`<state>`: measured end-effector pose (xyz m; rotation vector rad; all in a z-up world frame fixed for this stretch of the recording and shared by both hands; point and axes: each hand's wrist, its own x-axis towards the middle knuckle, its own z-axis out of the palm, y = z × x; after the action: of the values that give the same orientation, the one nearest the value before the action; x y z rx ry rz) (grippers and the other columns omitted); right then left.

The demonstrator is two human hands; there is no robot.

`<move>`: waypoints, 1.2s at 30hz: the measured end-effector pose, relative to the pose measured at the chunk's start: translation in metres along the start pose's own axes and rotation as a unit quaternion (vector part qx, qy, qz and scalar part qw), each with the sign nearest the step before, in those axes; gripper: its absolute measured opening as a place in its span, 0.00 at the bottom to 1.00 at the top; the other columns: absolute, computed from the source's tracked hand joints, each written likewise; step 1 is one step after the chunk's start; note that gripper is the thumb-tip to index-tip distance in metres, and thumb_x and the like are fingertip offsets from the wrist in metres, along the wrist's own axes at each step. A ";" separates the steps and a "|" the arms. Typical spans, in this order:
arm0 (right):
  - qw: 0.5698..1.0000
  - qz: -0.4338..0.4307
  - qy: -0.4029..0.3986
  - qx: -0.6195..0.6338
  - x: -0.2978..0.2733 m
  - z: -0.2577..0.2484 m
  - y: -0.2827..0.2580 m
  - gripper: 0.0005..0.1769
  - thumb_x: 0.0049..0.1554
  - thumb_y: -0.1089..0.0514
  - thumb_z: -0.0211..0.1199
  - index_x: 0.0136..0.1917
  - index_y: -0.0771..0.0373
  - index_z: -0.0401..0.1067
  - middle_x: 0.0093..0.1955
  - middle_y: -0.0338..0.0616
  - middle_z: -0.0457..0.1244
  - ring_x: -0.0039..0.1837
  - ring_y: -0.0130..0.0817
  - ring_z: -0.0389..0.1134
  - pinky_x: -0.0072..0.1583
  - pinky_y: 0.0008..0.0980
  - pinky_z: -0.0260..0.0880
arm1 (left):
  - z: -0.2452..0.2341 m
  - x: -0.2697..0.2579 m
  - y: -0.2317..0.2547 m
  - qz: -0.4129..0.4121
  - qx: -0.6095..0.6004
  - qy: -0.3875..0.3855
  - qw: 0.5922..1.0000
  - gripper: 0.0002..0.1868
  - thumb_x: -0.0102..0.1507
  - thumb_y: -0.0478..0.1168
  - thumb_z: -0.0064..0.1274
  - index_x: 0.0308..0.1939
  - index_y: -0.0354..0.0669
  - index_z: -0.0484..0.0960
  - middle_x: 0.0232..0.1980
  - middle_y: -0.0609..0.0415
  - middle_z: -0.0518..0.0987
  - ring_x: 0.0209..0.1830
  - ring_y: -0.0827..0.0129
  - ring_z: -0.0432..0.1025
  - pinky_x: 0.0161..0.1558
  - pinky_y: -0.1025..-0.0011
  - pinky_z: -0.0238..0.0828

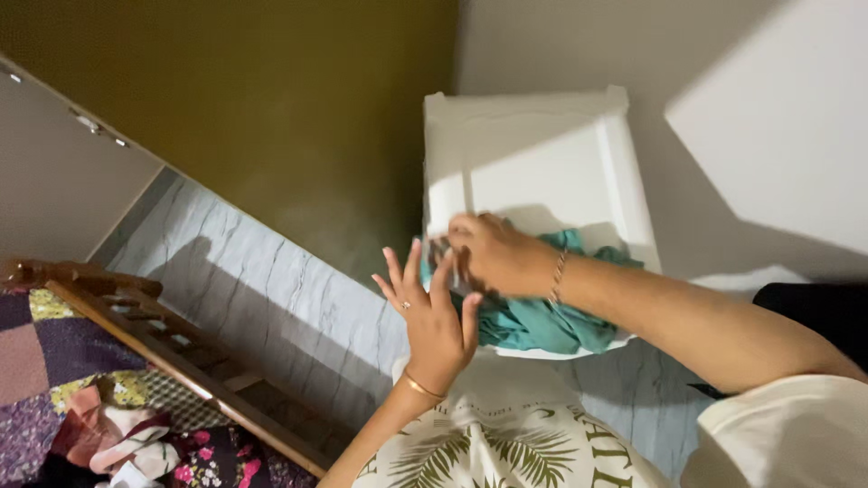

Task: The person wipes the interior and exterior surfaces of two green plastic containers using a teal cloth. The person then places the cloth into one container and sets the containers aside on the bed.

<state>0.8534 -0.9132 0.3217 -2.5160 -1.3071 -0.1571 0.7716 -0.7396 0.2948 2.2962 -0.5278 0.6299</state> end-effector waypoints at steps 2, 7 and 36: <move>0.997 0.026 0.066 -0.025 0.015 -0.001 0.033 0.20 0.51 0.60 0.62 0.57 0.67 0.77 0.69 0.53 0.61 0.64 0.52 0.61 0.64 0.46 0.65 | -0.003 0.010 -0.004 0.005 -0.009 -0.036 0.999 0.33 0.70 0.54 0.48 0.74 0.41 0.65 0.81 0.31 0.50 0.83 0.26 0.35 0.75 0.29 0.23; 0.956 0.150 0.237 -0.084 0.071 -0.006 0.106 0.17 0.52 0.66 0.60 0.55 0.63 0.78 0.64 0.51 0.61 0.66 0.53 0.61 0.62 0.47 0.67 | -0.014 0.018 -0.004 0.083 0.029 -0.120 0.989 0.31 0.68 0.56 0.51 0.72 0.50 0.72 0.80 0.39 0.56 0.83 0.35 0.39 0.75 0.29 0.27; 0.906 0.391 0.044 -0.157 -0.085 -0.005 -0.081 0.36 0.60 0.49 0.57 0.71 0.80 0.61 0.60 0.70 0.62 0.61 0.65 0.64 0.56 0.54 0.72 | -0.008 -0.008 0.004 0.030 0.061 0.037 0.997 0.21 0.54 0.34 0.53 0.52 0.35 0.77 0.63 0.42 0.76 0.73 0.43 0.65 0.73 0.47 0.59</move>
<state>0.7383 -0.9377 0.3243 -3.0405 -0.1687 -0.3085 0.7607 -0.7349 0.2969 2.3674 -0.5379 0.7919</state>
